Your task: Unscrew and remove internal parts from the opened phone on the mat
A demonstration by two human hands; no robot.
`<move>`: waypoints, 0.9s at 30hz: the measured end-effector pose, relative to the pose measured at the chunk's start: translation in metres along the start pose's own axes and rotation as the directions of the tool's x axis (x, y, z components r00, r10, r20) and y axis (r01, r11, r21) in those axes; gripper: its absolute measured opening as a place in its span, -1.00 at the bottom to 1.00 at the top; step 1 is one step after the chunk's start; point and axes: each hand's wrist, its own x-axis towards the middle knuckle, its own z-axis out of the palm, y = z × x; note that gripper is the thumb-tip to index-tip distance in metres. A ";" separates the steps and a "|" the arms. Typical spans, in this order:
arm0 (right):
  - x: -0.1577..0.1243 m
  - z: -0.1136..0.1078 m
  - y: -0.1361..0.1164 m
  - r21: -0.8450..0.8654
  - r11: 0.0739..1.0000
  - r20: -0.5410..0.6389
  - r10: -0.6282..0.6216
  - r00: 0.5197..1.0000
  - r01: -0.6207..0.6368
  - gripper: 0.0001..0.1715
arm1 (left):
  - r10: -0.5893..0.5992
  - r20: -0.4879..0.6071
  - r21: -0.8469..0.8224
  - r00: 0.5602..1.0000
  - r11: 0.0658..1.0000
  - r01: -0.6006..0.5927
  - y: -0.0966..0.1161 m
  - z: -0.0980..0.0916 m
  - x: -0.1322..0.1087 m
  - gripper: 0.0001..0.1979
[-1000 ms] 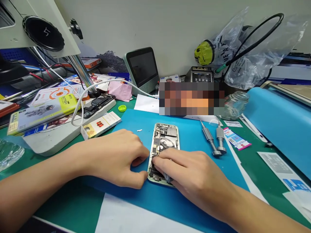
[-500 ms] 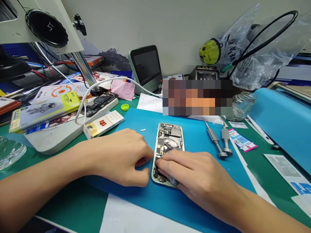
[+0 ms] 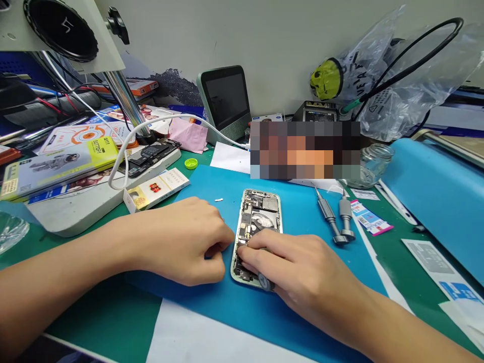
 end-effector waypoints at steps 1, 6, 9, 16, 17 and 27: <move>0.000 0.000 0.000 0.000 1.000 0.003 0.003 1.000 -0.003 -0.52 | -0.002 0.004 -0.003 1.000 1.000 0.002 0.000 0.000 0.000 -0.69; -0.001 -0.001 0.001 0.002 1.000 0.018 -0.004 1.000 0.004 -0.56 | -0.012 0.011 -0.008 1.000 1.000 0.012 0.000 -0.001 0.000 -0.69; -0.003 -0.001 0.003 0.027 1.000 0.031 0.000 1.000 -0.001 -0.51 | -0.008 0.007 0.010 1.000 1.000 0.008 0.000 0.000 0.001 -0.70; -0.002 -0.002 0.005 0.046 0.999 0.054 0.023 0.998 -0.026 -0.53 | -0.002 0.002 0.017 1.000 1.000 0.002 -0.001 0.000 0.000 -0.72; -0.001 -0.002 0.005 0.041 0.999 0.056 0.025 0.998 -0.027 -0.55 | 0.000 0.004 0.016 1.000 1.000 0.000 -0.001 0.000 0.000 -0.72; 0.001 -0.007 0.004 -0.007 1.000 0.109 0.023 0.994 -0.022 -0.49 | -0.007 0.019 0.002 1.000 1.000 0.007 -0.002 -0.001 0.001 -0.70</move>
